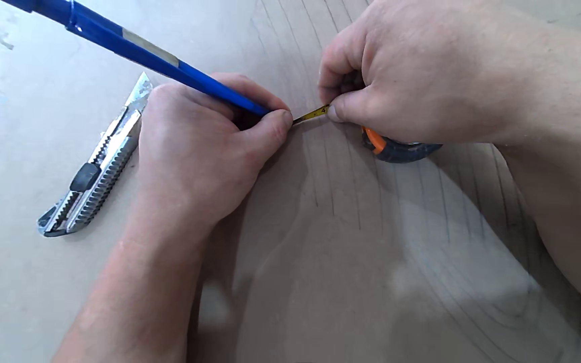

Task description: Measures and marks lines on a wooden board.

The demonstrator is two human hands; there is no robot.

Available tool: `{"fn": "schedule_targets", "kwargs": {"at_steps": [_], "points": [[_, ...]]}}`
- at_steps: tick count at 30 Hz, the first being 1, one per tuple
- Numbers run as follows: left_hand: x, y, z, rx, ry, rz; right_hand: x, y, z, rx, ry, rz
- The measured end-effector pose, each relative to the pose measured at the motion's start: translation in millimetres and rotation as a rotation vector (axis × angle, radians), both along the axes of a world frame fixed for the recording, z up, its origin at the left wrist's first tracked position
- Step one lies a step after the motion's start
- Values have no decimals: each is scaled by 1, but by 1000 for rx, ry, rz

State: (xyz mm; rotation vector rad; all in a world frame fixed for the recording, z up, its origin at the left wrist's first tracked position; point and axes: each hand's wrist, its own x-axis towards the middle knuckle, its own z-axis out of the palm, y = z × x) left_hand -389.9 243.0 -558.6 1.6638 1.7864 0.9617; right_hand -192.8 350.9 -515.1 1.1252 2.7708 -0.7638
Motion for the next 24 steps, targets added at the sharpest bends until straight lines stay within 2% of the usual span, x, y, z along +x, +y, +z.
{"fn": "schedule_targets", "kwargs": {"at_steps": [24], "points": [[8,-34,4,-42,-56,-56,15,-42,-1,43,28,-8]]}}
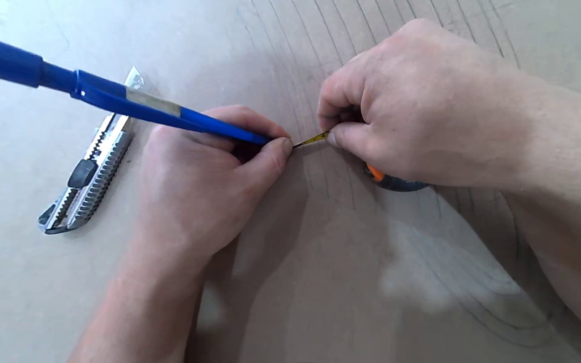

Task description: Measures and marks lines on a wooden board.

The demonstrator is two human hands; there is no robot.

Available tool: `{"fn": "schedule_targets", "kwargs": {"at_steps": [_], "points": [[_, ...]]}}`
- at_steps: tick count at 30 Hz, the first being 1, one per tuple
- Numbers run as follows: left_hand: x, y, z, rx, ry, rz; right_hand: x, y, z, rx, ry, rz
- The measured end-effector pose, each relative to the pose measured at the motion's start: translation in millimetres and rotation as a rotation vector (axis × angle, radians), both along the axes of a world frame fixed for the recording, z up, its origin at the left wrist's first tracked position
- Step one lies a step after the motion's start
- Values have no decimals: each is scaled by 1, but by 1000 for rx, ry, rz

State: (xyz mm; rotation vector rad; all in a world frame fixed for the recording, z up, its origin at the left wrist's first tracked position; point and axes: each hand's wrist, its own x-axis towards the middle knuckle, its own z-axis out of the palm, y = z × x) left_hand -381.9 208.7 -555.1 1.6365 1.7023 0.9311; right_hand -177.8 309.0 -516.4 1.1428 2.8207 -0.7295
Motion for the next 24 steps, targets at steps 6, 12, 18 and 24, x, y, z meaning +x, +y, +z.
{"fn": "schedule_targets", "kwargs": {"at_steps": [6,12,18,24], "points": [[4,-14,1,0,8,-9,3,-13,-4,9,6,6],[6,-21,1,-11,-5,-22,8,-22,-6,23,-16,28],[4,-20,-1,-5,1,-45,9,-29,-10,56,10,39],[4,-56,-4,38,-255,267,44,-53,-20,-136,341,-150]]}}
